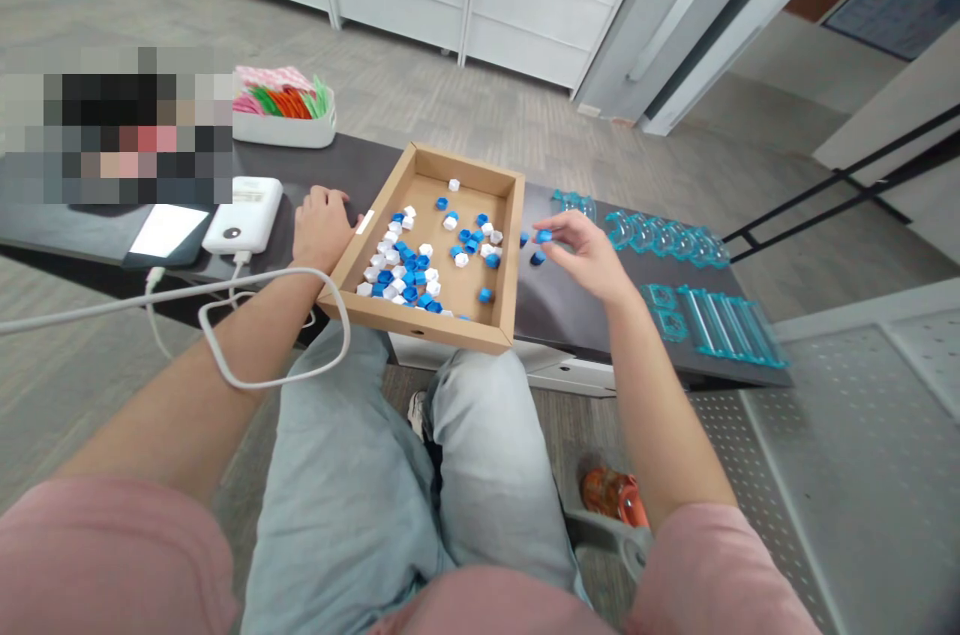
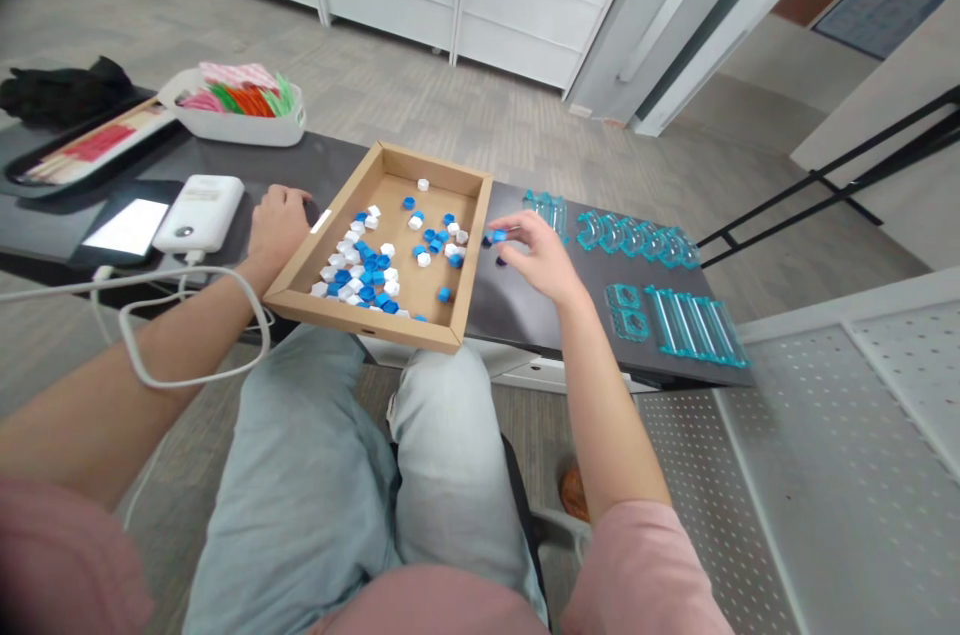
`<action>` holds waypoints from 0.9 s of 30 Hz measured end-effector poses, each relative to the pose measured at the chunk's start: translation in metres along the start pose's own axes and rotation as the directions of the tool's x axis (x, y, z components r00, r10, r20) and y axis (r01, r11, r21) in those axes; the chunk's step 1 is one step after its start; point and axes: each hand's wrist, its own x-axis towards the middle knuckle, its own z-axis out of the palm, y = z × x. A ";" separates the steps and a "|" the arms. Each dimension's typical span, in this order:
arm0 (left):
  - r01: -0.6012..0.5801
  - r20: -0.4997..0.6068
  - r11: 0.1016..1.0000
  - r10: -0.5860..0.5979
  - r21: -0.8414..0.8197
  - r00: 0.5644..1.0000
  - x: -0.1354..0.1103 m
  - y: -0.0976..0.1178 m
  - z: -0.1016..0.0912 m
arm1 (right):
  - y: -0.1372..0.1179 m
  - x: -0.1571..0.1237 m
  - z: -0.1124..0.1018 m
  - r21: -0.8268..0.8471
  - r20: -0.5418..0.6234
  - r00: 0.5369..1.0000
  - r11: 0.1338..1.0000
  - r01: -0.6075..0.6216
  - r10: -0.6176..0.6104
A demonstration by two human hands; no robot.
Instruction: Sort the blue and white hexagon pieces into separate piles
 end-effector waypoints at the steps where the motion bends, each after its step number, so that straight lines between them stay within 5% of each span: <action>1: -0.001 0.006 1.000 0.001 0.007 1.000 0.000 0.000 0.000 | 0.014 -0.008 -0.006 0.048 -0.063 0.996 0.997 -0.063 0.066; 5: 0.008 0.009 1.000 -0.008 0.031 1.000 0.001 0.002 -0.001 | 0.059 -0.044 -0.008 -0.009 -0.221 0.951 0.974 -0.225 0.217; 11: 0.019 -0.013 0.998 -0.018 0.056 1.000 0.001 0.000 0.002 | 0.071 -0.067 0.005 -0.324 -0.140 0.981 0.930 -0.175 0.135; 20: 0.020 0.019 0.995 -0.022 0.101 1.000 0.003 -0.001 0.001 | 0.077 -0.059 0.018 -0.397 -0.131 0.980 0.898 -0.189 0.148; 27: 0.027 0.046 0.993 -0.033 0.118 0.998 0.004 -0.001 -0.002 | 0.058 -0.013 0.045 -0.542 -0.015 0.968 0.811 -0.218 0.250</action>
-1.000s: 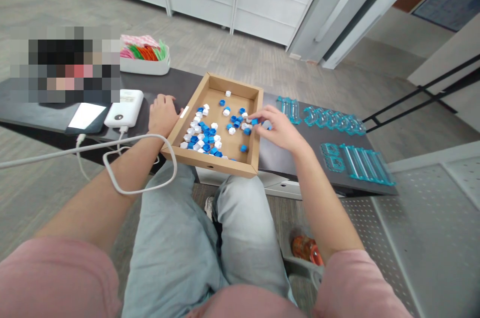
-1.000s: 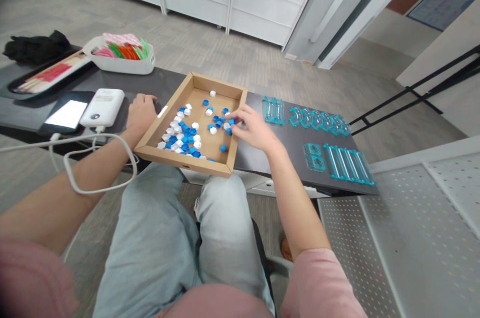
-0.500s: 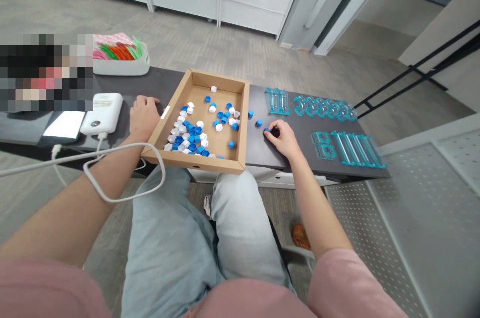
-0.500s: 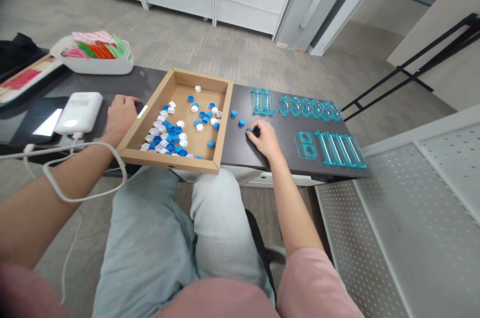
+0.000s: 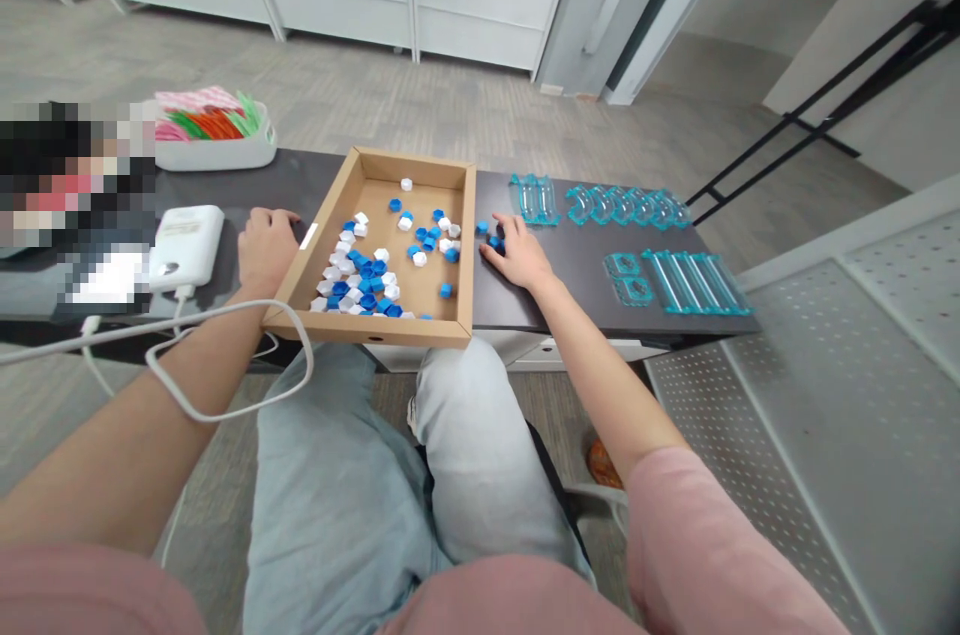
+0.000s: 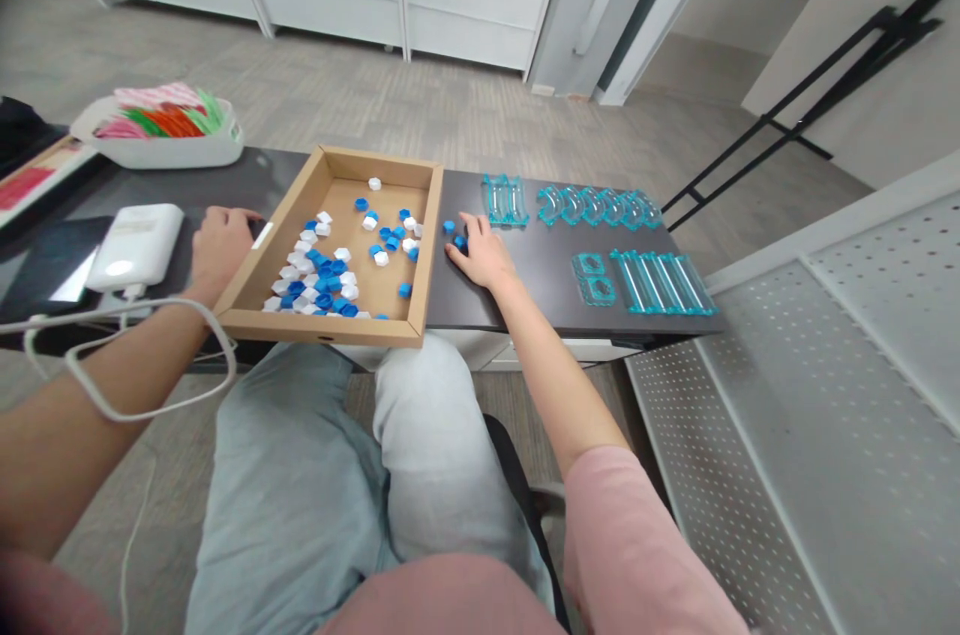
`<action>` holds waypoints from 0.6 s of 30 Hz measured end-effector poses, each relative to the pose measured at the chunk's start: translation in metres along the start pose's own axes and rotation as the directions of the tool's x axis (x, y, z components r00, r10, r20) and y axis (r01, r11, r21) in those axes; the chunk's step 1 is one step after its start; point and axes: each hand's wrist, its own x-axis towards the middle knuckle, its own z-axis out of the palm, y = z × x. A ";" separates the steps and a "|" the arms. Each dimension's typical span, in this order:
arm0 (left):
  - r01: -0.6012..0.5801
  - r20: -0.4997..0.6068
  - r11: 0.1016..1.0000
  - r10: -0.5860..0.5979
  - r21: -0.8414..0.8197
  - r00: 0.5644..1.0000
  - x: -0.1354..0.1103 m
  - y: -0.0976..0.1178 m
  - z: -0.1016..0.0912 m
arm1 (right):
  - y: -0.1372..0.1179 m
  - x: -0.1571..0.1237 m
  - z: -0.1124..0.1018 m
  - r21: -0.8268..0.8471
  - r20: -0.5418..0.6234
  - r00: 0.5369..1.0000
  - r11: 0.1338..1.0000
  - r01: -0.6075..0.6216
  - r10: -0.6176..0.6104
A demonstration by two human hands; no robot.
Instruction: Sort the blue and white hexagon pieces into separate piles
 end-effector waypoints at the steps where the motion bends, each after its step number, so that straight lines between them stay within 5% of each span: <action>1: -0.003 -0.001 1.000 0.003 0.006 1.000 0.000 -0.001 0.000 | -0.005 0.005 -0.001 -0.024 0.010 1.000 1.000 -0.007 0.007; 8: 0.012 0.009 0.999 -0.012 0.051 1.000 0.002 -0.003 0.002 | -0.021 0.019 -0.002 -0.122 0.031 0.999 0.992 -0.020 0.024; 18: -0.007 0.005 1.000 0.007 0.001 1.000 -0.002 -0.001 -0.002 | 0.001 0.012 0.001 -0.062 -0.043 0.995 0.994 0.086 -0.089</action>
